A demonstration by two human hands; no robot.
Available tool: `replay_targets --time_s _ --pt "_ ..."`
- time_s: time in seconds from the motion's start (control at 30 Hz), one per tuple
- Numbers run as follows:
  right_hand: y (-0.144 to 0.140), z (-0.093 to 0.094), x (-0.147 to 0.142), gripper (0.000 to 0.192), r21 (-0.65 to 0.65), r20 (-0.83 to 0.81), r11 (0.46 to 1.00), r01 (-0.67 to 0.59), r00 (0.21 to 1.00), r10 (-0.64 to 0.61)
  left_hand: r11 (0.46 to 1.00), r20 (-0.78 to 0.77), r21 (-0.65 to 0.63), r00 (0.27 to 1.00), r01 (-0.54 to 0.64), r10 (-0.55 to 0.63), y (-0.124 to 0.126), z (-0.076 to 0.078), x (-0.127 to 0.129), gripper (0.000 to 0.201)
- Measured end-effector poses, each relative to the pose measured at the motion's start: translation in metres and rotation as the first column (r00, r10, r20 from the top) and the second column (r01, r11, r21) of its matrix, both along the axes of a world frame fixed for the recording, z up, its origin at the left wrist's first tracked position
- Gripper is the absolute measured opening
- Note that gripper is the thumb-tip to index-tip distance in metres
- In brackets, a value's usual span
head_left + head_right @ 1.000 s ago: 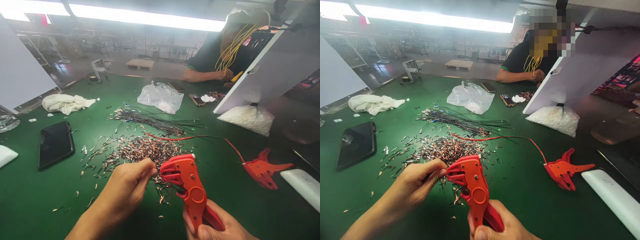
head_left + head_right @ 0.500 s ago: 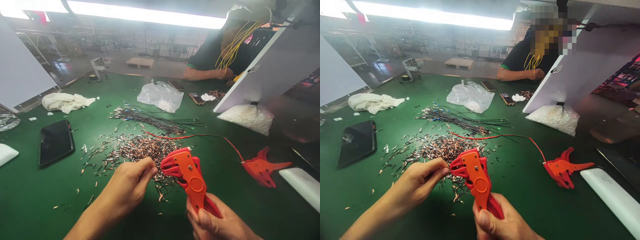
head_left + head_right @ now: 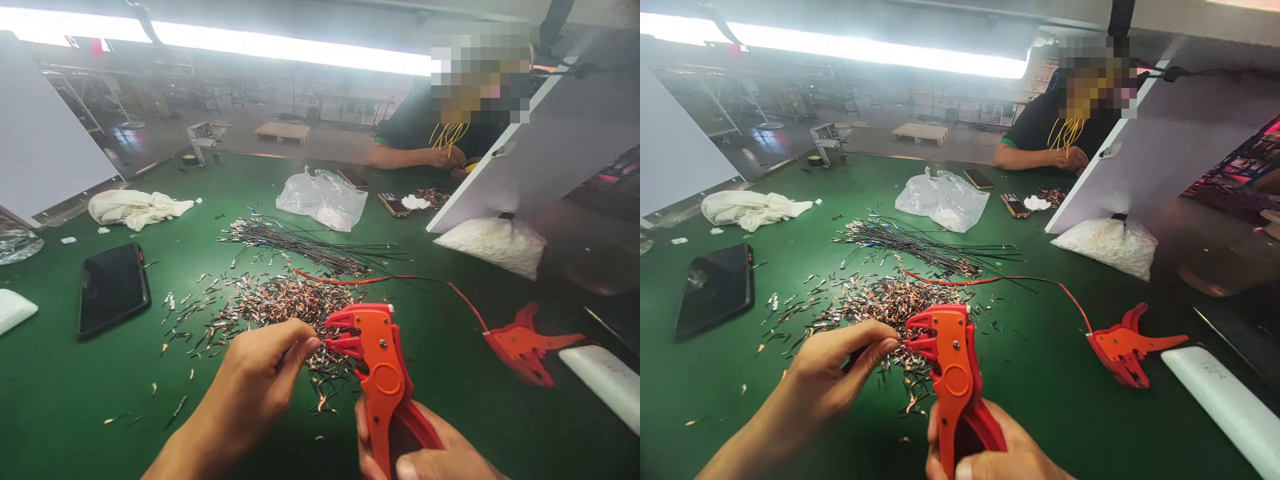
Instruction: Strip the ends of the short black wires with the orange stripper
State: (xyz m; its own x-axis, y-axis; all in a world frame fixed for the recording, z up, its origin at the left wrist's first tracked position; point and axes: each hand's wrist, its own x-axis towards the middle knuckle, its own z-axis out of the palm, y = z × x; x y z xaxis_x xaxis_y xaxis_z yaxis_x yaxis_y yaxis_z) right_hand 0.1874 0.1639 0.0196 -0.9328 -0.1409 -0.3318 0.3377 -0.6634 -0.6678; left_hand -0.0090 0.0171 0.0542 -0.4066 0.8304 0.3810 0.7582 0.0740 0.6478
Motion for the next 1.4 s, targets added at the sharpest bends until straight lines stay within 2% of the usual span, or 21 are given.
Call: replay_targets --time_s 0.1,0.23,0.47,0.6,0.77,0.87,1.03,1.13,1.23,1.4 --pt "0.0 -0.007 0.002 0.043 -0.005 -0.002 1.0 0.02 1.0 -0.02 0.999 -0.027 0.018 0.999 0.026 -0.026 0.0 -0.003 0.0 0.014" --pt "-0.001 -0.012 0.003 0.044 -0.034 -0.011 0.999 0.036 0.999 -0.037 1.0 -0.022 -0.003 1.0 -0.001 0.001 0.0 -0.006 -0.001 0.012" --pt "-0.001 -0.022 0.001 0.054 -0.124 0.001 0.992 0.014 1.0 -0.014 0.989 -0.053 0.144 0.998 0.033 -0.026 0.001 -0.001 -0.002 0.015" --pt "-0.002 -0.032 0.003 0.058 -0.119 -0.011 0.993 0.008 1.0 -0.009 0.982 -0.112 0.185 0.994 0.026 -0.005 0.002 0.002 -0.002 0.014" --pt "-0.002 -0.019 0.001 0.052 -0.078 0.026 0.997 0.031 0.999 -0.029 0.982 -0.127 0.191 0.992 -0.001 0.025 0.001 0.003 0.0 0.012" --pt "-0.002 -0.011 -0.002 0.052 -0.109 0.014 0.993 0.049 0.999 -0.048 0.98 -0.182 0.199 0.981 -0.024 0.061 0.001 0.002 0.001 0.011" --pt "-0.006 -0.019 -0.002 0.048 -0.147 -0.035 0.987 0.062 0.997 -0.068 0.962 -0.373 0.273 0.922 -0.002 0.108 -0.001 0.005 0.005 0.019" --pt "-0.01 -0.025 -0.001 0.042 -0.162 -0.036 0.98 0.116 0.992 -0.124 0.954 -0.406 0.297 0.91 0.045 0.084 -0.004 0.01 0.01 0.021" --pt "-0.011 -0.024 -0.002 0.036 -0.113 -0.036 0.987 0.113 0.992 -0.118 0.945 -0.415 0.315 0.908 0.086 0.055 -0.006 0.01 0.012 0.02" --pt "-0.008 -0.015 -0.005 0.019 0.055 -0.106 0.997 0.057 0.993 -0.051 0.948 -0.462 0.298 0.886 0.109 0.043 -0.004 0.003 0.01 0.02"
